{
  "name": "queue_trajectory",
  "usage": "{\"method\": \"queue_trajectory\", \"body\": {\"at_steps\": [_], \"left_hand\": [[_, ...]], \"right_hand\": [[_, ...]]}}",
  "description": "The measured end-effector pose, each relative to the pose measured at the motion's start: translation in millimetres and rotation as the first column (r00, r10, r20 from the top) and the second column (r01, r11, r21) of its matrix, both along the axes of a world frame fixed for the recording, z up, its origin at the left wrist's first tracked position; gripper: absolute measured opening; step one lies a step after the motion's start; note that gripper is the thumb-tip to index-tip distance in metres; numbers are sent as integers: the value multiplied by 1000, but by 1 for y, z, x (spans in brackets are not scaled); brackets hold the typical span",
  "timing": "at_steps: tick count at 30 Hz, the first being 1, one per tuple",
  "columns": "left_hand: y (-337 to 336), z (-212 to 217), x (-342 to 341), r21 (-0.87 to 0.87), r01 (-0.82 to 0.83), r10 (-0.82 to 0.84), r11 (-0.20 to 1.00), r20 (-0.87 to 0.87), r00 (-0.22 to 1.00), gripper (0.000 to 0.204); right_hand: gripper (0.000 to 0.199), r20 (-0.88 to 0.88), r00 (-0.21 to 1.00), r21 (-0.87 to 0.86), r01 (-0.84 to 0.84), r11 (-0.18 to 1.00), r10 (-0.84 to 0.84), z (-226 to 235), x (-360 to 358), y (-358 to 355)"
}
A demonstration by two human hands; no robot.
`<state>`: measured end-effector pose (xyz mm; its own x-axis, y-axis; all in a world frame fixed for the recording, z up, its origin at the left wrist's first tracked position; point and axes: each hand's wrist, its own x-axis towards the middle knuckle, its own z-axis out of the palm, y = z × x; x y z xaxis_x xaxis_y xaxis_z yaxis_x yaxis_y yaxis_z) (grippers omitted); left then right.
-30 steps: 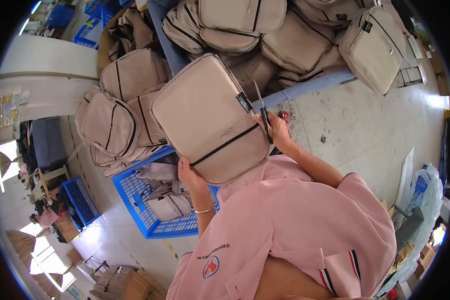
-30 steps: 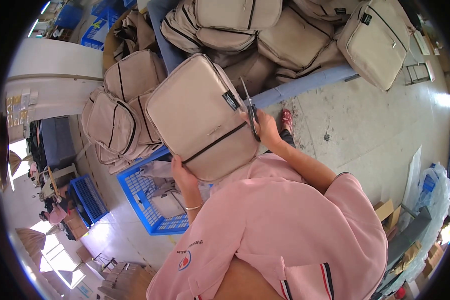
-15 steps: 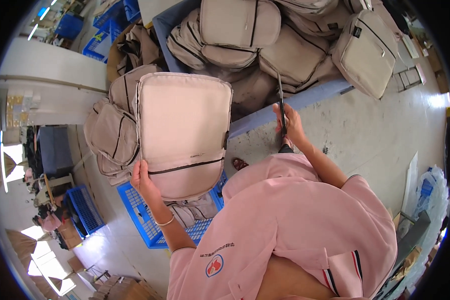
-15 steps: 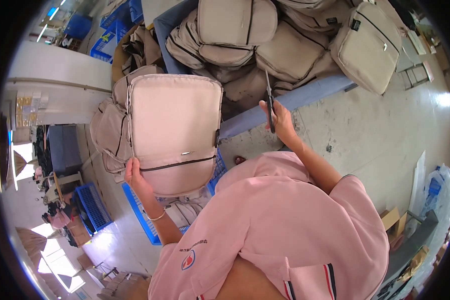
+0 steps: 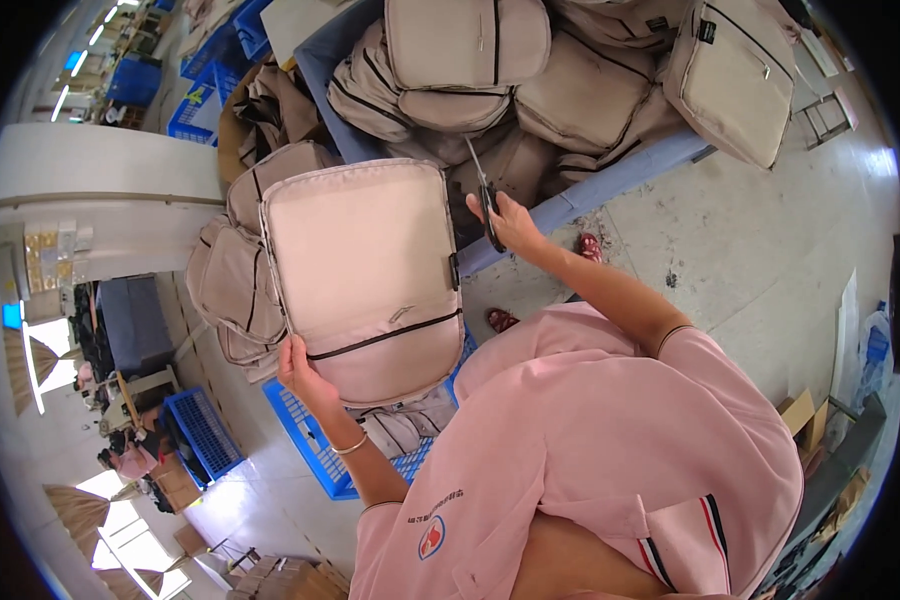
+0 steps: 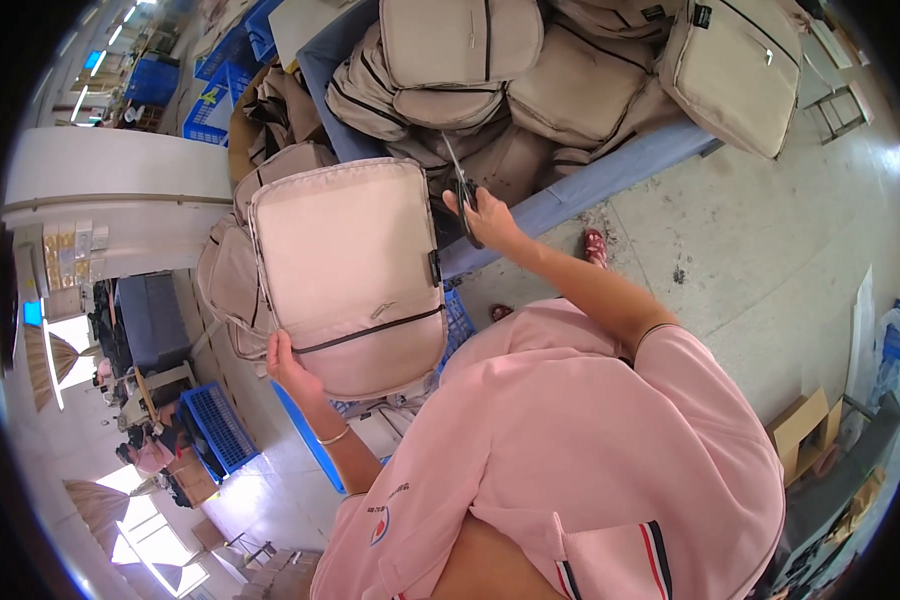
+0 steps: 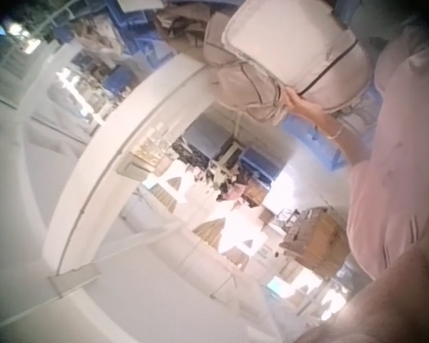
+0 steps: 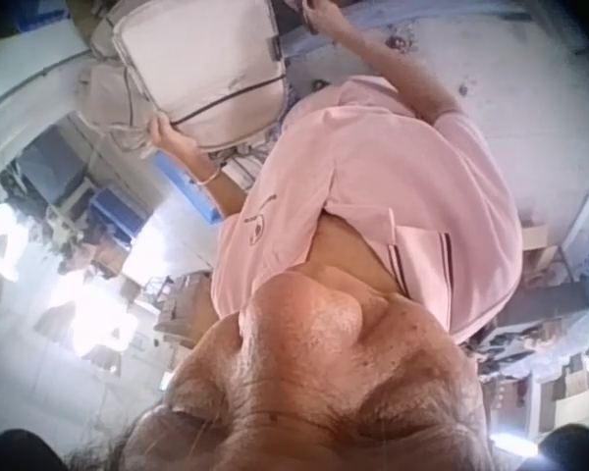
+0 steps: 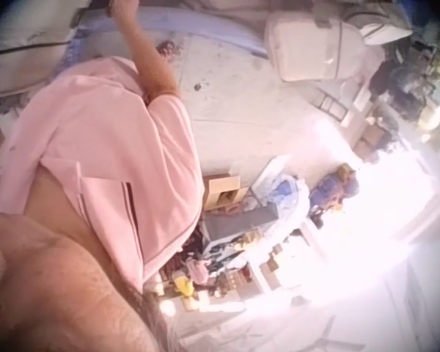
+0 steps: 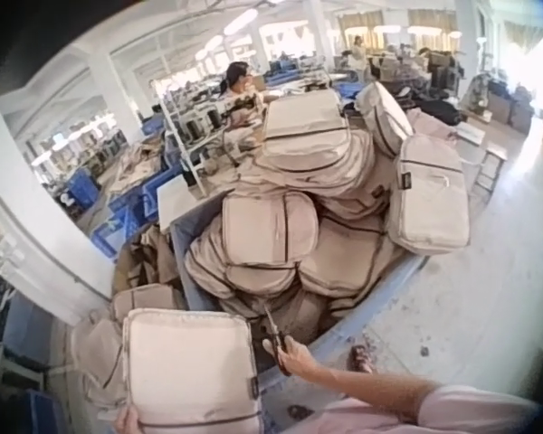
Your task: Trim excess material or threads from tan bags using scissors.
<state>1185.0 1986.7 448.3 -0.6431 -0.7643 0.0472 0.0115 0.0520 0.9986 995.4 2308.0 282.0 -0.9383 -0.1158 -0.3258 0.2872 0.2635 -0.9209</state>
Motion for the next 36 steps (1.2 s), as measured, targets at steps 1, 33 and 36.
{"method": "queue_trajectory", "body": {"at_steps": [1,33,36], "left_hand": [[-2,-2,2,1,7,-6,1000,-12,1000,15],[14,1,8,34,-27,28,999,-41,999,11],[10,8,7,26,-37,37,999,-28,999,11]], "right_hand": [[62,-108,993,129,-38,991,52,-6,8,-5],[58,-59,991,311,-97,945,121,37,19,-42],[38,-228,973,242,104,965,-48,0,18,-37]]}}
